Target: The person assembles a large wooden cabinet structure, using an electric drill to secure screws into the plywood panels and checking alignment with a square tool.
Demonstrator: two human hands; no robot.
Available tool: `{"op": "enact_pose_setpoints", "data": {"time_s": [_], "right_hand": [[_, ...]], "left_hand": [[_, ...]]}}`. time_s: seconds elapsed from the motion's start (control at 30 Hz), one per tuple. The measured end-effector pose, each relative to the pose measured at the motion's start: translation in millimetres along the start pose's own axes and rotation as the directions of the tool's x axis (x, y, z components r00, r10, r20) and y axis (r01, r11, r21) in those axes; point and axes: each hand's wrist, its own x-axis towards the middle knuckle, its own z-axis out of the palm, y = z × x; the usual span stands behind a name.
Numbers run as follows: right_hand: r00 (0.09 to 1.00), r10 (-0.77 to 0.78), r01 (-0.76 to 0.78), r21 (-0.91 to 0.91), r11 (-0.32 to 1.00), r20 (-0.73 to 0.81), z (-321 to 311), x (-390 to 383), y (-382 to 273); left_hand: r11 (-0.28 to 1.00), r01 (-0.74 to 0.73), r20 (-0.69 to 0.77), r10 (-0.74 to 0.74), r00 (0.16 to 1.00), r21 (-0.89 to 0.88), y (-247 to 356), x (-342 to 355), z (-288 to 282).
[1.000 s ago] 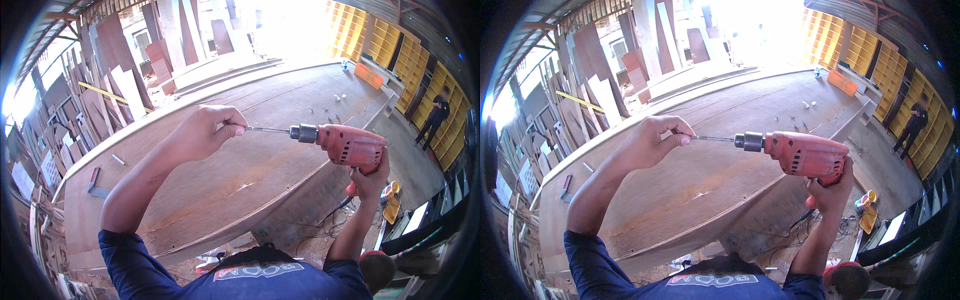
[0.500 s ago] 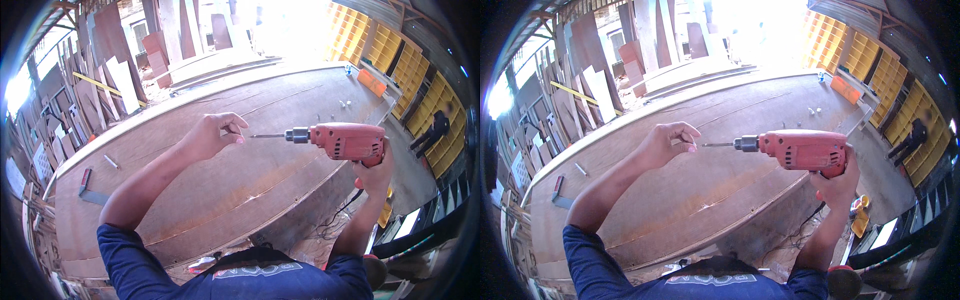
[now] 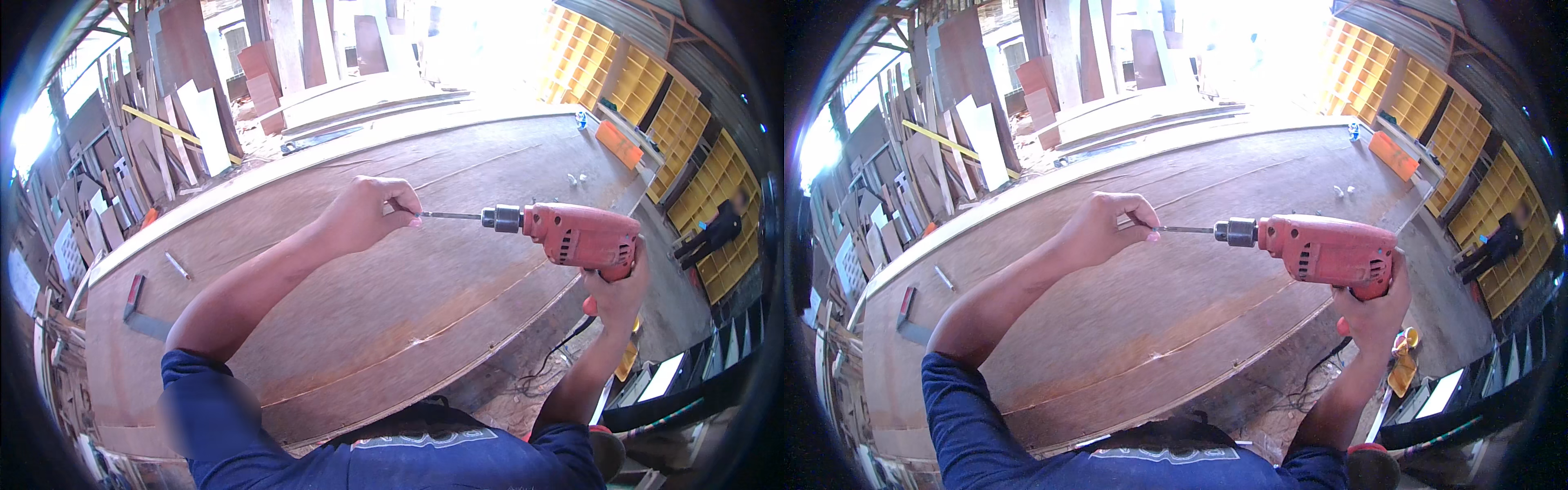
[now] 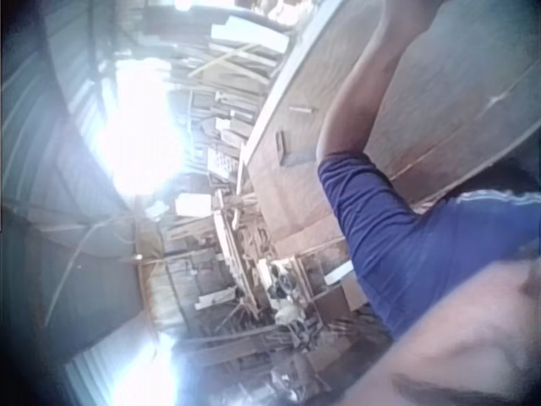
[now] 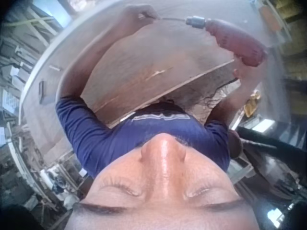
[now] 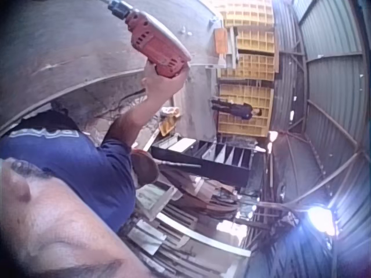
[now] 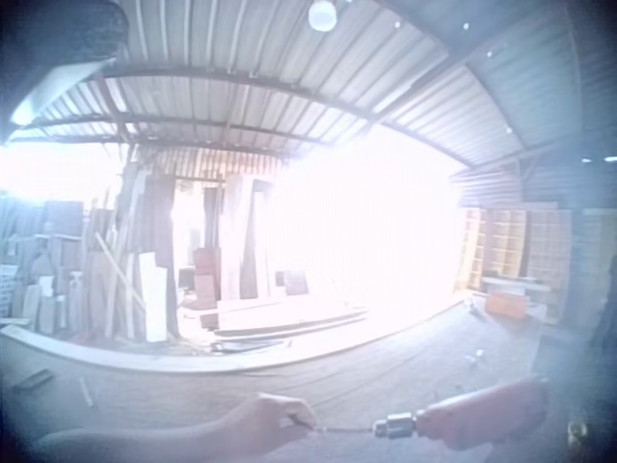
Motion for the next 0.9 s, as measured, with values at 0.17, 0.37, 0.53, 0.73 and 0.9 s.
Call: {"op": "enact_pose_setpoints", "data": {"time_s": [0.17, 0.37, 0.53, 0.73, 0.9], "right_hand": [[1.0, 0.019, -0.019, -0.063, 0.998, -0.007, 0, 0, 2], [1.0, -0.012, 0.012, 0.035, 0.999, 0.001, 5, -3, 10], [0.997, 0.053, -0.046, -0.128, 0.991, 0.051, -3, -7, 8], [0.883, 0.427, -0.435, -0.003, 0.901, 0.195, -11, -10, -7], [0.837, 0.505, -0.507, -0.052, 0.861, 0.209, 6, -10, 16]], "left_hand": [[1.0, 0.024, 0.009, -0.024, 1.0, -0.018, 1, 5, 5], [0.999, -0.04, 0.013, 0.039, 0.999, 0.036, -7, 9, 9], [0.991, -0.089, 0.029, 0.086, 0.996, 0.103, -5, 21, 25], [0.995, 0.004, 0.06, -0.01, 0.998, 0.101, -2, 36, 36], [0.989, -0.123, 0.038, 0.12, 0.992, 0.086, -19, 58, 38]]}}
